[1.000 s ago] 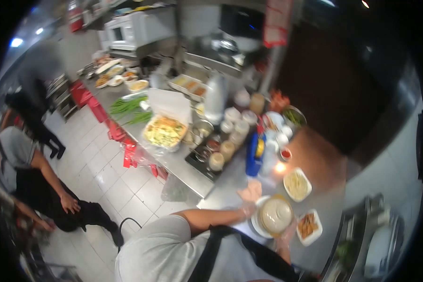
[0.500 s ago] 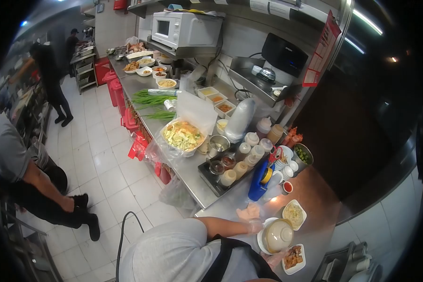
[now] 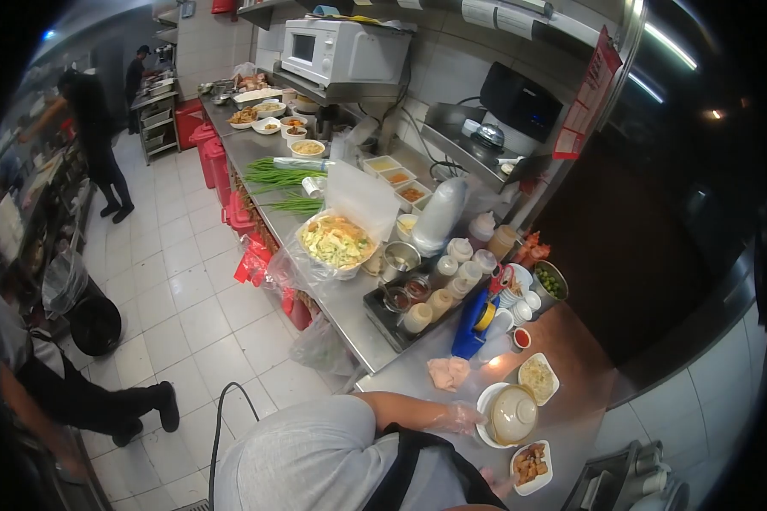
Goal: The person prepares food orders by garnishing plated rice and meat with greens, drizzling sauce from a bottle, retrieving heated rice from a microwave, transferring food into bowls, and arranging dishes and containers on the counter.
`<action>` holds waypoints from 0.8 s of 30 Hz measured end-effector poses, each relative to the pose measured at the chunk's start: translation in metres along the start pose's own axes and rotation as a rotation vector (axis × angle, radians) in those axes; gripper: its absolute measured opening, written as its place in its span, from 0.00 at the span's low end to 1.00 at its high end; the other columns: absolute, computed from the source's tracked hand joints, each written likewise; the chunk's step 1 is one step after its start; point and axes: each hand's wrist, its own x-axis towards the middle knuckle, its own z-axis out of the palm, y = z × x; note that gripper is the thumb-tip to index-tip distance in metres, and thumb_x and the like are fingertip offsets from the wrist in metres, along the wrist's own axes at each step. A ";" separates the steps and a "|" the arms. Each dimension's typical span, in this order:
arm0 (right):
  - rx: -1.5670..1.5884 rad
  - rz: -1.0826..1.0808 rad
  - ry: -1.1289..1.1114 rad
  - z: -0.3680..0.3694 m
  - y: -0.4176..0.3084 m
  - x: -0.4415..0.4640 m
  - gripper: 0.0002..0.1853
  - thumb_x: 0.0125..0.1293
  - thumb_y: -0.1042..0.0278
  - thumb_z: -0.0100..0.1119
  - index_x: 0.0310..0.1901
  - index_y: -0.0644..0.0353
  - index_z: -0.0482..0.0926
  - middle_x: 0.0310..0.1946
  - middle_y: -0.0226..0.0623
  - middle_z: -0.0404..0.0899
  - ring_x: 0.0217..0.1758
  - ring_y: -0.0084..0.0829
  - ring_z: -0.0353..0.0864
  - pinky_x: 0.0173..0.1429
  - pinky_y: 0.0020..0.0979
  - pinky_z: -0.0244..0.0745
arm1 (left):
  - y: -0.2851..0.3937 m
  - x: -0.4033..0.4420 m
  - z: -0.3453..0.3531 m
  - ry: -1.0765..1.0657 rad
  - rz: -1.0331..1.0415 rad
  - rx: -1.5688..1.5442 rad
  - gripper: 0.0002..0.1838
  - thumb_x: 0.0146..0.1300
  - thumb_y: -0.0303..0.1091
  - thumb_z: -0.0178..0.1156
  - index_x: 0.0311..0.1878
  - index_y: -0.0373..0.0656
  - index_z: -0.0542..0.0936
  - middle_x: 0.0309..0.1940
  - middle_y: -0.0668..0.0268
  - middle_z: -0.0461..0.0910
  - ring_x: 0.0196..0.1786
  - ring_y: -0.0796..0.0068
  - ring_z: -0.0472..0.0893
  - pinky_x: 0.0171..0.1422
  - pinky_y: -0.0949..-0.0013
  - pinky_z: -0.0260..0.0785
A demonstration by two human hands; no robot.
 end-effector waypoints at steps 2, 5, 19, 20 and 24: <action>0.025 -0.014 0.025 -0.034 -0.007 0.012 0.30 0.67 0.51 0.47 0.64 0.62 0.58 0.57 0.38 0.67 0.57 0.34 0.70 0.57 0.35 0.74 | -0.011 0.015 -0.002 0.018 -0.001 0.010 0.19 0.61 0.50 0.57 0.38 0.41 0.80 0.22 0.63 0.75 0.23 0.70 0.73 0.26 0.62 0.64; 0.141 -0.004 -0.014 -0.085 -0.015 0.040 0.28 0.67 0.53 0.47 0.62 0.65 0.60 0.55 0.39 0.69 0.55 0.33 0.71 0.56 0.33 0.75 | -0.011 0.008 0.005 0.114 0.001 0.097 0.22 0.62 0.54 0.56 0.40 0.42 0.80 0.23 0.63 0.75 0.24 0.68 0.74 0.28 0.61 0.65; -0.599 -0.136 0.101 -0.084 -0.027 -0.051 0.20 0.68 0.65 0.47 0.45 0.82 0.69 0.39 0.42 0.76 0.40 0.31 0.75 0.45 0.27 0.75 | -0.019 -0.160 -0.071 -0.271 0.185 -0.037 0.13 0.65 0.40 0.56 0.46 0.43 0.76 0.31 0.67 0.78 0.30 0.78 0.78 0.30 0.71 0.70; -0.627 -0.136 0.106 -0.090 -0.023 -0.059 0.20 0.67 0.65 0.47 0.45 0.82 0.69 0.39 0.42 0.76 0.39 0.31 0.75 0.45 0.27 0.75 | -0.011 -0.196 -0.078 -0.200 0.059 -0.057 0.13 0.65 0.40 0.55 0.47 0.42 0.75 0.32 0.66 0.78 0.31 0.76 0.78 0.33 0.70 0.72; -0.763 -0.142 0.112 -0.105 0.004 -0.107 0.21 0.66 0.64 0.47 0.45 0.81 0.70 0.39 0.42 0.76 0.37 0.32 0.76 0.43 0.29 0.76 | -0.045 -0.311 -0.158 -0.204 0.300 0.396 0.21 0.66 0.47 0.52 0.51 0.40 0.74 0.37 0.65 0.78 0.37 0.75 0.78 0.44 0.71 0.74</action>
